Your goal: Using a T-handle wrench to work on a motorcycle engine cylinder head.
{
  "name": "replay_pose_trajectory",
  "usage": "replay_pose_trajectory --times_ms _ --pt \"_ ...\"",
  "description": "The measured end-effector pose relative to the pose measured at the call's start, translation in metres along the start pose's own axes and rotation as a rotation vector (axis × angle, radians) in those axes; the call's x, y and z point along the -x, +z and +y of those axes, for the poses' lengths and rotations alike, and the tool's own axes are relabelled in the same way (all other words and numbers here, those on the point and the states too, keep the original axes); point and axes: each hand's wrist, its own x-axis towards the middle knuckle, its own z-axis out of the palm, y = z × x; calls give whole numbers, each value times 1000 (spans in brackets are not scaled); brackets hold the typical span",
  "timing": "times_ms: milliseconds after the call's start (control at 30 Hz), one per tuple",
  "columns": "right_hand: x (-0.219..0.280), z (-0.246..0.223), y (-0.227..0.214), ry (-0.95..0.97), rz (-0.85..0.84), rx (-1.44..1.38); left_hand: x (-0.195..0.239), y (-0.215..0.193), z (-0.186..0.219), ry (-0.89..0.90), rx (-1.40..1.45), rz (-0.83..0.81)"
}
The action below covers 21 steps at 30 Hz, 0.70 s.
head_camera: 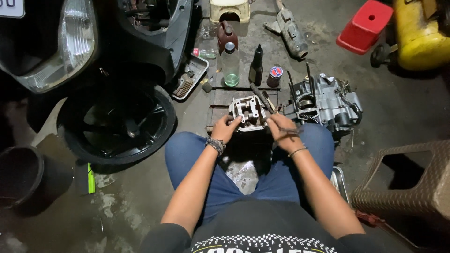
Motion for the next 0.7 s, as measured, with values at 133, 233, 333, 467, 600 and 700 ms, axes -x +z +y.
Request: replay_pose_trajectory --times_ms 133,233,333,467,600,700 --pt "28 -34 -15 -230 19 73 6 0 2 -77 9 6" --pt "27 -25 -8 -281 6 72 -2 -6 3 -174 72 -27" --pt "29 -23 -1 -295 47 42 -4 -11 5 -145 108 -46" --pt "39 -33 -8 -297 50 -45 7 -5 5 -80 95 -89" --pt "36 -30 -11 -277 56 -203 2 1 -2 -88 123 -60" --pt "27 2 4 -182 47 -391 8 3 -3 -68 132 -35"
